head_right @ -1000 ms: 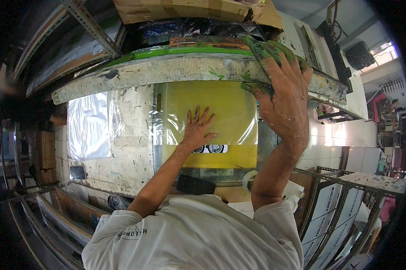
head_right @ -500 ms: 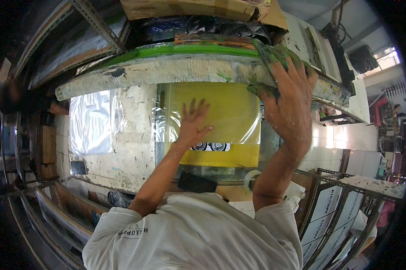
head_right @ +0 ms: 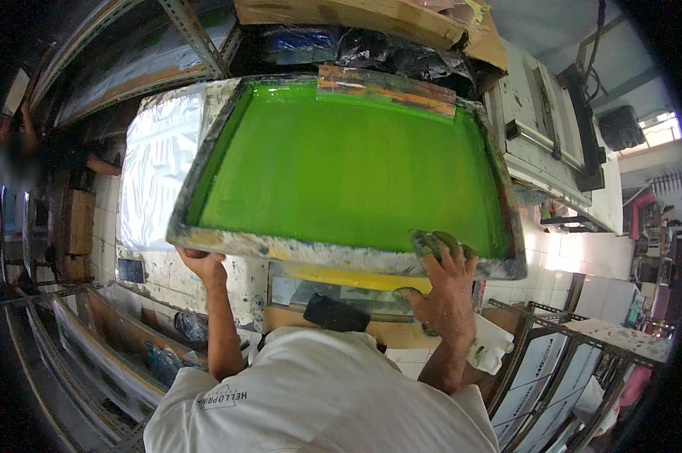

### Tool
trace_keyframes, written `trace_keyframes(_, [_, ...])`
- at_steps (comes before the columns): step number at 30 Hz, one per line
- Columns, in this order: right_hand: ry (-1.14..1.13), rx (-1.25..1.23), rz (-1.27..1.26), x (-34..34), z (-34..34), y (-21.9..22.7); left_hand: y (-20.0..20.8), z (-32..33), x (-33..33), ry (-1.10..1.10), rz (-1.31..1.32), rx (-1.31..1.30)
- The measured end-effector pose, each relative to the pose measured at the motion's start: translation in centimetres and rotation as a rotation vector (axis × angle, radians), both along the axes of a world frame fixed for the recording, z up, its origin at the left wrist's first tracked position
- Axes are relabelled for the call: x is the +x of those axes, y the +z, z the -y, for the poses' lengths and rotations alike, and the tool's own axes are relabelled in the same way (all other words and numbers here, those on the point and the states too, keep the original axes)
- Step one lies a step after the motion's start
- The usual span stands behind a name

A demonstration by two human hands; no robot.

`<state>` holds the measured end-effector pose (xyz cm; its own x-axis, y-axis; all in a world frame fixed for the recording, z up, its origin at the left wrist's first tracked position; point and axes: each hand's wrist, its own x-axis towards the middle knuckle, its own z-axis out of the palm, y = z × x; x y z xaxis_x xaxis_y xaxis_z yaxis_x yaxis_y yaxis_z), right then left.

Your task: The person performs screen printing by placing a shirt on a printing board, lowering a mesh screen, and applying green ink using a squeegee before lifting the screen and removing the shirt.

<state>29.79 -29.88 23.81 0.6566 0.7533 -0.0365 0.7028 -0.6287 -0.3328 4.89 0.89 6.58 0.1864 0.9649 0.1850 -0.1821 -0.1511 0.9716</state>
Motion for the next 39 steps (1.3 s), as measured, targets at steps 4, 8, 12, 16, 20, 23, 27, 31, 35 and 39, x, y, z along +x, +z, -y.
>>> trace_keyframes(4, [0.076, -0.032, -0.067, 4.0, -4.0, -3.5, -5.0, 1.5, -2.0, 0.059, -0.092, 0.073])
trace_keyframes(8, [0.08, 0.009, 0.152, 12.2, -12.9, -9.3, -8.7, 2.2, -3.2, 0.098, -0.193, 0.034])
trace_keyframes(12, [0.11, -0.08, 0.471, 21.3, -19.8, -14.3, -7.4, 1.9, -2.3, 0.037, -0.201, 0.007])
trace_keyframes(16, [0.198, -0.117, 0.266, 27.9, -22.6, -16.2, -6.7, 2.1, -2.0, 0.019, -0.21, -0.037])
trace_keyframes(20, [0.32, 0.14, 0.086, 27.0, -23.8, -14.8, -6.1, 2.3, -2.4, 0.02, -0.209, -0.069])
trace_keyframes(23, [0.339, 0.175, 0.122, 26.6, -23.5, -15.5, -5.3, 2.2, -2.1, 0.009, -0.256, -0.08])
trace_keyframes(27, [0.318, 0.094, 0.292, 24.4, -21.6, -16.9, -5.8, 2.2, -2.3, 0.003, -0.199, -0.063])
trace_keyframes(31, [0.338, 0.168, 0.373, 18.5, -17.7, -16.7, -6.5, 2.1, -2.6, -0.01, -0.172, -0.033])
trace_keyframes(35, [0.301, 0.072, 0.336, 10.6, -11.6, -15.5, -6.0, 2.3, -2.4, -0.028, -0.146, -0.029])
trace_keyframes(39, [0.302, 0.033, 0.204, 2.9, -6.4, -12.8, -6.4, 2.4, -3.0, -0.013, -0.151, -0.008])
